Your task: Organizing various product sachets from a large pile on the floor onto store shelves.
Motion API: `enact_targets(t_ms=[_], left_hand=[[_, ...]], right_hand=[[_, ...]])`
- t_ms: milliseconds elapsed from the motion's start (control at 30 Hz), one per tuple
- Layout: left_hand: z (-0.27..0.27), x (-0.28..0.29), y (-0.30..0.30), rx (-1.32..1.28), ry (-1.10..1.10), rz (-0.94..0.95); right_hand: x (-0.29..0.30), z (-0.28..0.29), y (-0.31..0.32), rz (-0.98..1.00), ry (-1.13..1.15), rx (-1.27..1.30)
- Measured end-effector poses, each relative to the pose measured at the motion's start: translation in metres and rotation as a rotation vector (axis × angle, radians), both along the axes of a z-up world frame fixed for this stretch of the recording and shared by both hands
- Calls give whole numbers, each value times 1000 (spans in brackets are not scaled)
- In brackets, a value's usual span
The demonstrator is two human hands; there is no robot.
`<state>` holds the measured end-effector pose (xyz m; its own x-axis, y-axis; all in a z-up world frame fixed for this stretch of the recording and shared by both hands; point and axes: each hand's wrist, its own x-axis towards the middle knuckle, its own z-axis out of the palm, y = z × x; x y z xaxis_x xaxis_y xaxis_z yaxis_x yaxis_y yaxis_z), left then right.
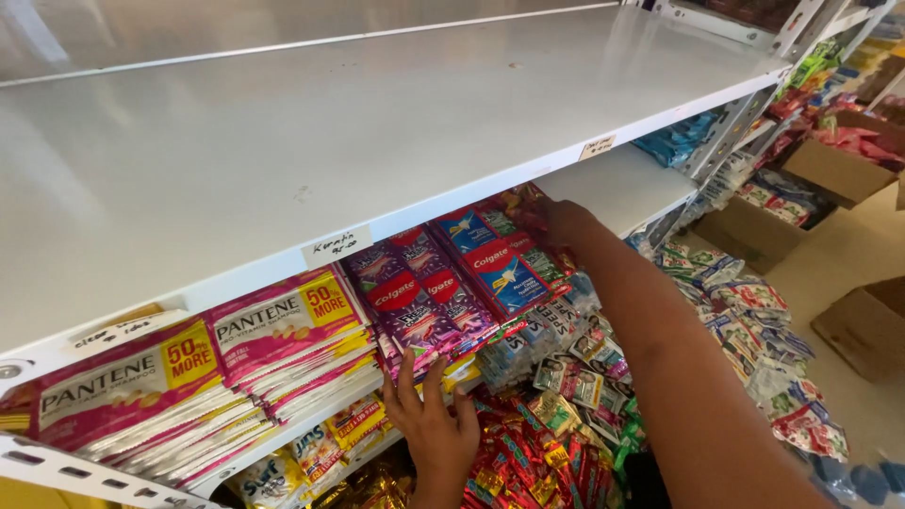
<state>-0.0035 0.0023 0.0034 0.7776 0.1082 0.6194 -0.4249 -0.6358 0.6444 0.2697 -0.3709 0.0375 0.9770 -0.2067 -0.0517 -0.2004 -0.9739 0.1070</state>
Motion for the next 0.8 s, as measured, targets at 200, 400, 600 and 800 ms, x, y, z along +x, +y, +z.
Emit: enact_targets(t_ms=[200,400,600,800], left_hand=[[0,-1,1,-6,44,2],[-5,2,-4,-3,45,15],[-9,9,-7,15,-21,31],[-6,7,-7,10,29,44]], right_hand=[[-3,21,8,13,6,328],[20,30,17,-38,322,152],[17,49,64,23,104,353],[90,-77,18,292,-167,92]])
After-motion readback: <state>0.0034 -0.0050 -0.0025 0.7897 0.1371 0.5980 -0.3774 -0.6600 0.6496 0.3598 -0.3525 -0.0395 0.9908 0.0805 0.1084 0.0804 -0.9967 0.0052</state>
